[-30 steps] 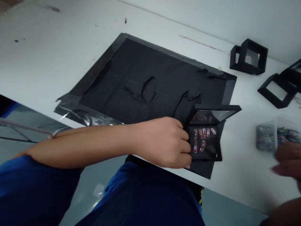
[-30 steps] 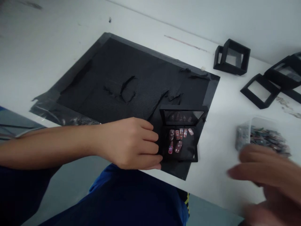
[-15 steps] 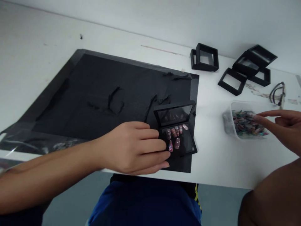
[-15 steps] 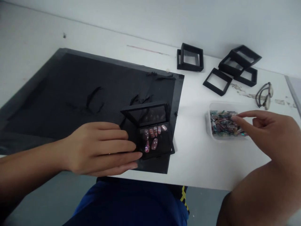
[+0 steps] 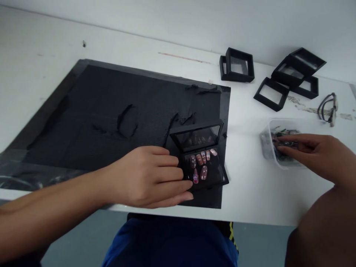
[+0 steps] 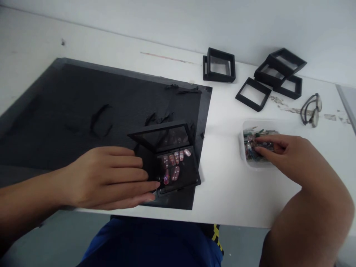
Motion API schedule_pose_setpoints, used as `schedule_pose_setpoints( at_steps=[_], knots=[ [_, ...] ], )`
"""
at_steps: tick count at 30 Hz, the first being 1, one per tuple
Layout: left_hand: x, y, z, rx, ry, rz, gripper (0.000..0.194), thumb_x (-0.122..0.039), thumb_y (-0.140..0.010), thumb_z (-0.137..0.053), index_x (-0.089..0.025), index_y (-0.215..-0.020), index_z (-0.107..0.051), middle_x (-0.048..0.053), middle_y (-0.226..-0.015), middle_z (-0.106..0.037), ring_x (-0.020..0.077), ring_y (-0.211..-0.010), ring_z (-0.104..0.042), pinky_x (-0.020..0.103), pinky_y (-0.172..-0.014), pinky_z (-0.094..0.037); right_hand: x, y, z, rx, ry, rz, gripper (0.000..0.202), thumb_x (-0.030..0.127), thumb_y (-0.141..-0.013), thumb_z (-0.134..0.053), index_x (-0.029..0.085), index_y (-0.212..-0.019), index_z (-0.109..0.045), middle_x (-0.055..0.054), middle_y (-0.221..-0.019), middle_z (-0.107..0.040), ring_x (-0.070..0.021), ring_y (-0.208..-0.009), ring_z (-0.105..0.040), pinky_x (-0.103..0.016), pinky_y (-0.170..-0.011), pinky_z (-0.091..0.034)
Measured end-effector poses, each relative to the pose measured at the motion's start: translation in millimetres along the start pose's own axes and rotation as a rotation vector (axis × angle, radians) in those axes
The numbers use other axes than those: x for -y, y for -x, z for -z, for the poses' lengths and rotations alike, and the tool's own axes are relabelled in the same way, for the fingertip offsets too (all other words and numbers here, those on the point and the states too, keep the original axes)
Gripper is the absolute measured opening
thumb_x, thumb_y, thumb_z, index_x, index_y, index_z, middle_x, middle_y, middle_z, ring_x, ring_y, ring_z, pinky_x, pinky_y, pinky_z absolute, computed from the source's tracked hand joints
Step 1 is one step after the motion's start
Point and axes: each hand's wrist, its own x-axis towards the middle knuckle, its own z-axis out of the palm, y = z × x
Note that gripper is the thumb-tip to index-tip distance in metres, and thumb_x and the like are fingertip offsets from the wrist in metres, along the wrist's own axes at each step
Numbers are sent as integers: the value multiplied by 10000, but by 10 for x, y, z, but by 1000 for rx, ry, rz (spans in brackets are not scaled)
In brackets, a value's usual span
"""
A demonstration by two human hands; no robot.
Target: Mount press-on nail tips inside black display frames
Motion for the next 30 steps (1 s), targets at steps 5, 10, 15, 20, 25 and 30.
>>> schedule_pose_setpoints(
  at_steps=[5, 10, 15, 20, 25, 30],
  knots=[
    [-13, 1, 12, -3, -11, -25, 139, -309, -913, -660, -191, -981, -686, -56, -681, -670, 107, -603, -586, 302, -538, -384, 16, 24, 27, 11, 21, -72, 524, 670, -713, -742, 269, -1046, -789, -19, -633, -650, -140, -484, -522, -277, -461, -367],
    [-36, -5, 15, 0, -14, -26, 157, -299, -897, -689, -169, -986, -679, -51, -694, -682, 120, -622, -583, 320, -564, -363, 13, 61, 69, -53, -6, -45, 548, 692, -700, -740, 256, -1029, -771, 23, -510, -502, -119, -439, -436, -267, -436, -323],
    [-50, 2, 20, 5, -2, -30, 147, -291, -908, -677, -168, -988, -678, -52, -697, -680, 120, -626, -567, 327, -561, -336, -27, 77, 91, -132, -75, -1, 447, 621, -728, -754, 280, -1017, -740, 14, -667, -586, -114, -543, -494, -270, -496, -384],
    [-56, 10, 21, 8, -5, -29, 146, -288, -907, -676, -169, -991, -679, -50, -697, -673, 116, -631, -564, 325, -566, -338, -60, 70, 94, -137, -138, 13, 431, 627, -723, -766, 295, -997, -733, 13, -691, -617, -123, -579, -538, -259, -500, -406],
    [-57, 2, 9, 27, -10, -8, 126, -299, -950, -620, -192, -969, -683, -53, -692, -674, 104, -638, -569, 318, -578, -335, -78, 55, 81, -164, -161, 39, 395, 578, -747, -769, 281, -1006, -733, -2, -763, -665, -119, -621, -577, -248, -516, -425],
    [-55, -1, 4, 27, -5, 2, 129, -302, -961, -606, -192, -973, -671, -56, -691, -668, 107, -641, -559, 318, -590, -330, -40, 79, 113, -150, -132, 22, 362, 535, -767, -771, 273, -1014, -730, -36, -928, -735, -158, -720, -666, -260, -603, -501]
  ],
)
